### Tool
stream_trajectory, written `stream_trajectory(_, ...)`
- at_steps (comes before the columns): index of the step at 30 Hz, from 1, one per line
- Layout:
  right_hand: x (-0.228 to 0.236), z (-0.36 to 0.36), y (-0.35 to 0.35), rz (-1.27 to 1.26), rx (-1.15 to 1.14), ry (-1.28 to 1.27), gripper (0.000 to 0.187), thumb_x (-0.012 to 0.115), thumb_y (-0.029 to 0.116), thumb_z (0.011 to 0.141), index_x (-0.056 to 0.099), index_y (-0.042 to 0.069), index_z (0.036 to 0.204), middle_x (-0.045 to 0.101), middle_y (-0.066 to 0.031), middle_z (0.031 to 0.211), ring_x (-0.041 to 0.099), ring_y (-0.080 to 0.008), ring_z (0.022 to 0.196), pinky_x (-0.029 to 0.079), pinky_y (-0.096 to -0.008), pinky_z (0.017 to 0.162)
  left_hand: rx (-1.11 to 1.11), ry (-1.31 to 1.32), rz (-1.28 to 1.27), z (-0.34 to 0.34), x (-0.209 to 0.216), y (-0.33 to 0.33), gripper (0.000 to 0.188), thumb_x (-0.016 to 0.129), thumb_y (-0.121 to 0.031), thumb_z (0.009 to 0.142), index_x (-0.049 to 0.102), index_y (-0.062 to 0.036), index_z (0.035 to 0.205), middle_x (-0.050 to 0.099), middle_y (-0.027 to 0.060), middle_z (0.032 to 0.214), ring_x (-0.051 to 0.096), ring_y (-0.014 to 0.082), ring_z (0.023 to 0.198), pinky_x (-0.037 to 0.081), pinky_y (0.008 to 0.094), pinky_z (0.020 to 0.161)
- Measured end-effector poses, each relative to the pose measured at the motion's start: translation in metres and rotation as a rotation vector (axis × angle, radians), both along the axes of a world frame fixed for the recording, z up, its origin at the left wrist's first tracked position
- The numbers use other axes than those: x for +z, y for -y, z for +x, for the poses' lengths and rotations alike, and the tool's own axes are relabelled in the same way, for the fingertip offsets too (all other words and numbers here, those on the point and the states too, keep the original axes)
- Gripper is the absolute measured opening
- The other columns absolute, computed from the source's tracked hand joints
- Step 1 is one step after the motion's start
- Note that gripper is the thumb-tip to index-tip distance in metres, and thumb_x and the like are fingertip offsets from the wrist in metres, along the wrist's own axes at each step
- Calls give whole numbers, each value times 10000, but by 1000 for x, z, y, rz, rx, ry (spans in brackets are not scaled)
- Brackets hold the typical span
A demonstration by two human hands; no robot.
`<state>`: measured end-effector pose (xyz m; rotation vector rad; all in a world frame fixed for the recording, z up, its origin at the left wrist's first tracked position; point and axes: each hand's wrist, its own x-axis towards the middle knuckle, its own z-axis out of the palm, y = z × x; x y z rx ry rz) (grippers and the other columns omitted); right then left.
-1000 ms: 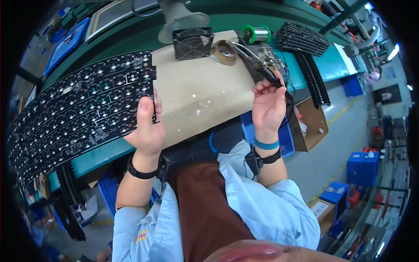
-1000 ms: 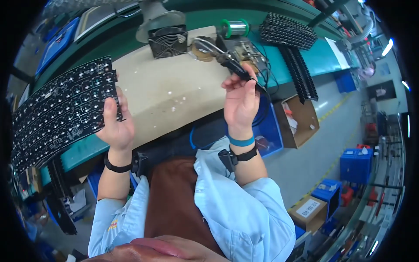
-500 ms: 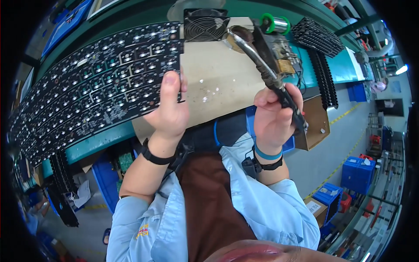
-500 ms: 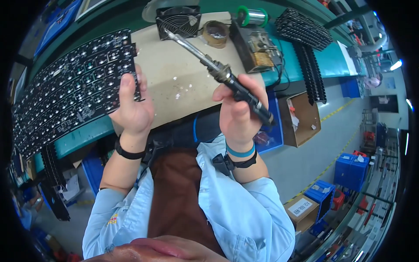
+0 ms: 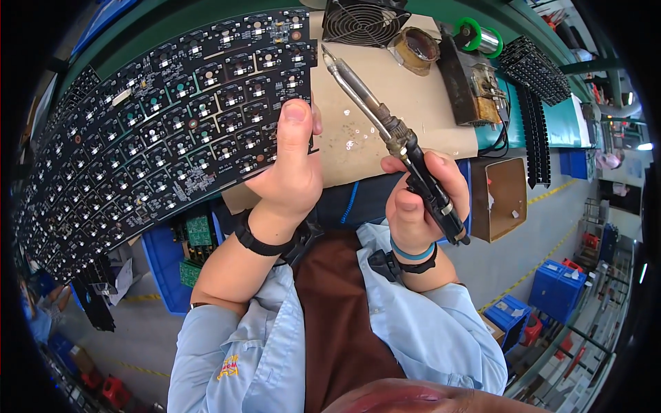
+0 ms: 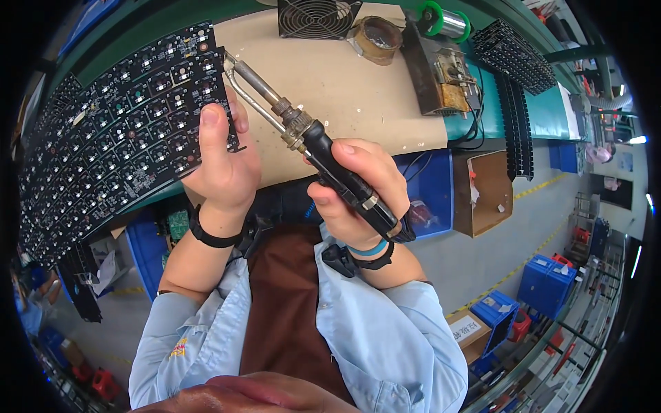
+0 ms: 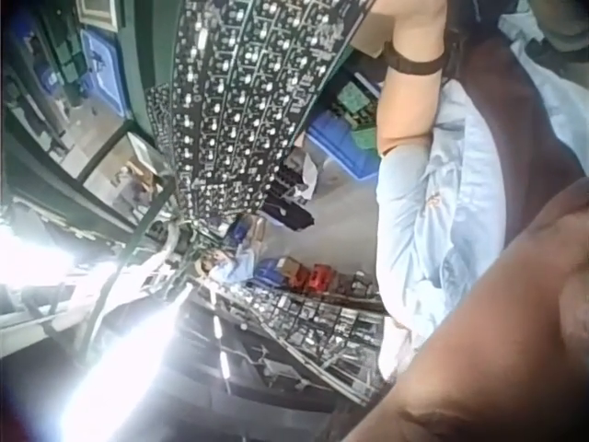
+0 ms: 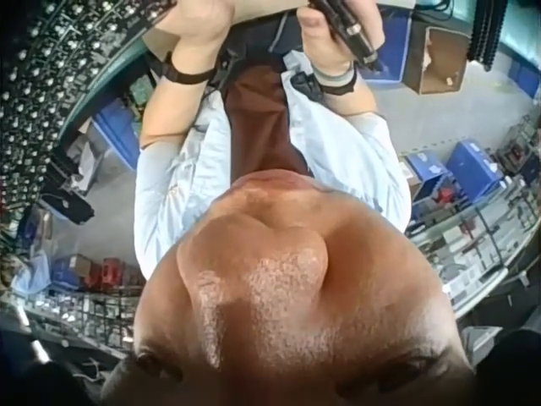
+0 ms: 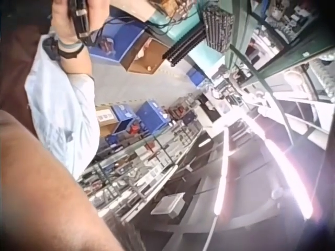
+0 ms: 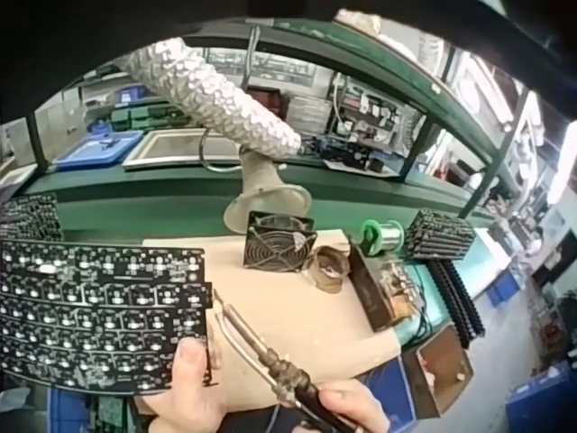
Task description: The person picks up a keyboard circuit board, turns it over, and inserts a small component into a slot by hand. They then pick up a soldering iron and apply it to the component on the board before setting the tool back down.
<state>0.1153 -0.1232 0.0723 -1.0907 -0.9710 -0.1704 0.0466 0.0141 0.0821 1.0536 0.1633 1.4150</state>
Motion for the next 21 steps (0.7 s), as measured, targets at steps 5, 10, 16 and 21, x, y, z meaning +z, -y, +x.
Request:
stream_trajectory(5,-1,1,-3,5,-1,12,479,815,232,821,597,-28,1159,685,-188,954,693,-255,828,547,-318,738,22,-21,10,0,1,1,239,578,-10,932,513,25,1159,611,84,819,540,142,604,462,295,533)
stream_trajectory(10,-1,2,-4,-11,21,9,474,813,231,823,597,-26,1158,684,-185,946,695,-255,818,549,-317,724,20,-19,-28,0,4,1,326,580,-16,933,460,29,1233,602,76,791,531,137,595,459,291,533)
stream_trajectory(16,-4,0,-9,12,7,-29,472,812,233,824,598,-26,1155,684,-185,937,696,-253,806,552,-314,711,16,-49,-7,1,1,-2,343,581,-24,936,446,28,1246,594,64,760,528,130,593,454,282,537)
stream_trajectory(21,-5,2,-10,-5,1,-10,468,813,235,823,600,-22,1152,687,-185,932,696,-251,804,552,-312,708,19,-53,0,2,-3,-3,297,581,-30,939,465,27,1207,588,56,736,527,125,592,451,276,543)
